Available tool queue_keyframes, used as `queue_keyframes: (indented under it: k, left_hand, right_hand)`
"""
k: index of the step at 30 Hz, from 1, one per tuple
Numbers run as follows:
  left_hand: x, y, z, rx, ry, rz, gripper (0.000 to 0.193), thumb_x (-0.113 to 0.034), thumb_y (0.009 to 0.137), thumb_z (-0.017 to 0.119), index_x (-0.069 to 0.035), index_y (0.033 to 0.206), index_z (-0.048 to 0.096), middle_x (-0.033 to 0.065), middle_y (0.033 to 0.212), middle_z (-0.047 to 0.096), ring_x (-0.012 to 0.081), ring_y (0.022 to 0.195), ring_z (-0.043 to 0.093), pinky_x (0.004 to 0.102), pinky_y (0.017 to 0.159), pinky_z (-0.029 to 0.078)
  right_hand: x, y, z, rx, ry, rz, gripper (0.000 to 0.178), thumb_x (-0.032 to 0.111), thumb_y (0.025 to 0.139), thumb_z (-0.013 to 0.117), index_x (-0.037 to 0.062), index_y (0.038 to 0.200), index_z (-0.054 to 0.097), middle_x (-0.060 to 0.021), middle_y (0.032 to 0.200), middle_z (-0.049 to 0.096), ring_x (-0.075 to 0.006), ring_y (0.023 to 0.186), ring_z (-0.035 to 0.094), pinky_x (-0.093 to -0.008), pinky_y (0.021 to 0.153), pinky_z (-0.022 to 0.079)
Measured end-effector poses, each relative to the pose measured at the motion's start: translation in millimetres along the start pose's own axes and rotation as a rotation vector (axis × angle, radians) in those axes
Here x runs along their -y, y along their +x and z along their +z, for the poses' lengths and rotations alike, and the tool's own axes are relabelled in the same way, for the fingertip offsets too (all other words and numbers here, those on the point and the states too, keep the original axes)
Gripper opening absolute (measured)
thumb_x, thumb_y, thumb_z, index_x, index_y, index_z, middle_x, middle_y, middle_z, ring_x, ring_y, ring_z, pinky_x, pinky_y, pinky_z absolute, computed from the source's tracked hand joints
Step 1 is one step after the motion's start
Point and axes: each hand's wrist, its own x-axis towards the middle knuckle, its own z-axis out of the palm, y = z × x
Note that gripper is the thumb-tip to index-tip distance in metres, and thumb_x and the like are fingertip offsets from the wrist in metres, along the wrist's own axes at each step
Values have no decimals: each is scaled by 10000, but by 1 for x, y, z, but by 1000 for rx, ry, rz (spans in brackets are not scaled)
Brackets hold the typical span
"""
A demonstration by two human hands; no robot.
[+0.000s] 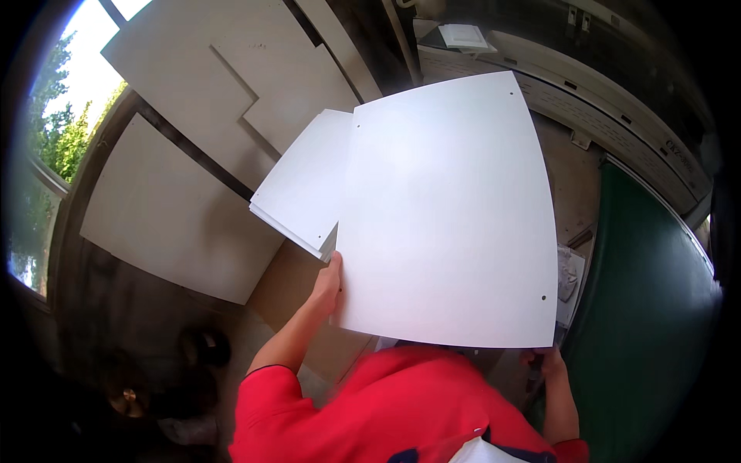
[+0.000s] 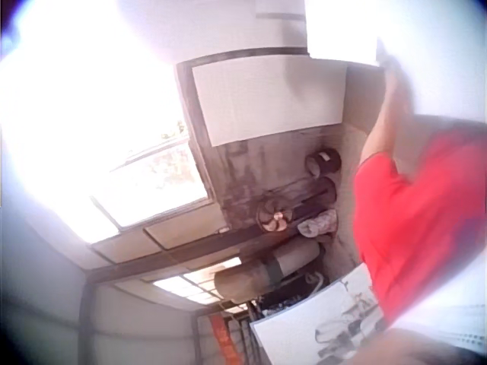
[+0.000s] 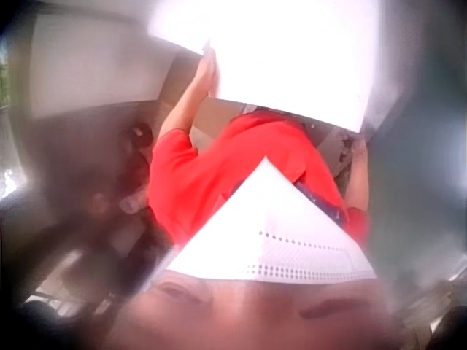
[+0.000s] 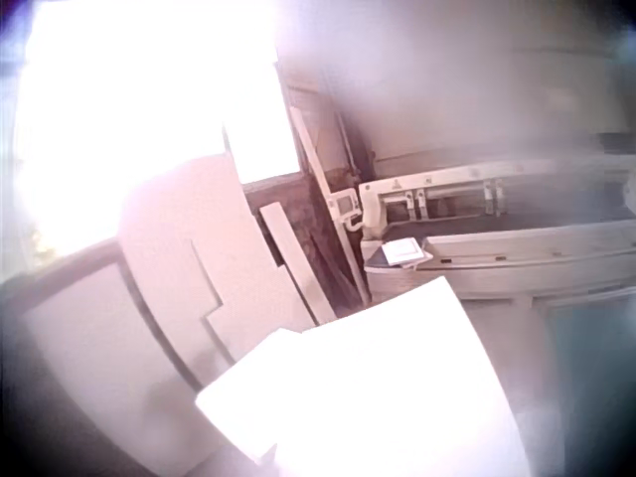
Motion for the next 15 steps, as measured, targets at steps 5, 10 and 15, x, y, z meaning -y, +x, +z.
queue_keyframes:
  k: [5,10,15]
  left_hand:
    - [3,44,-75,-89,-98,-19,732,-642,967,362,29,956,656,26,704,520,155,616,450,363,518,352]
    - [-15,106,-148,-174,25,-58,707,-623,962,402,35,869,646,28,694,523,145,600,457,356,508,354]
    - [-39,203,-225,-114,165,-144,776,-620,960,395,108,1114,613,116,886,621,190,747,537,385,642,438]
  right_hand:
    - [43,142,91,-141,190,-134,477,364,918,558,1,1227,569,-147,1136,642,-291,994,648,-436,871,525]
    - [71,243,211,-37,356,-146,422,243,877,649,-28,1193,583,-144,1087,675,-304,995,661,-451,913,519]
    - [51,327,279,-71,204,-11,205,92,868,618,8,1055,610,-104,907,669,-248,795,680,-395,757,570]
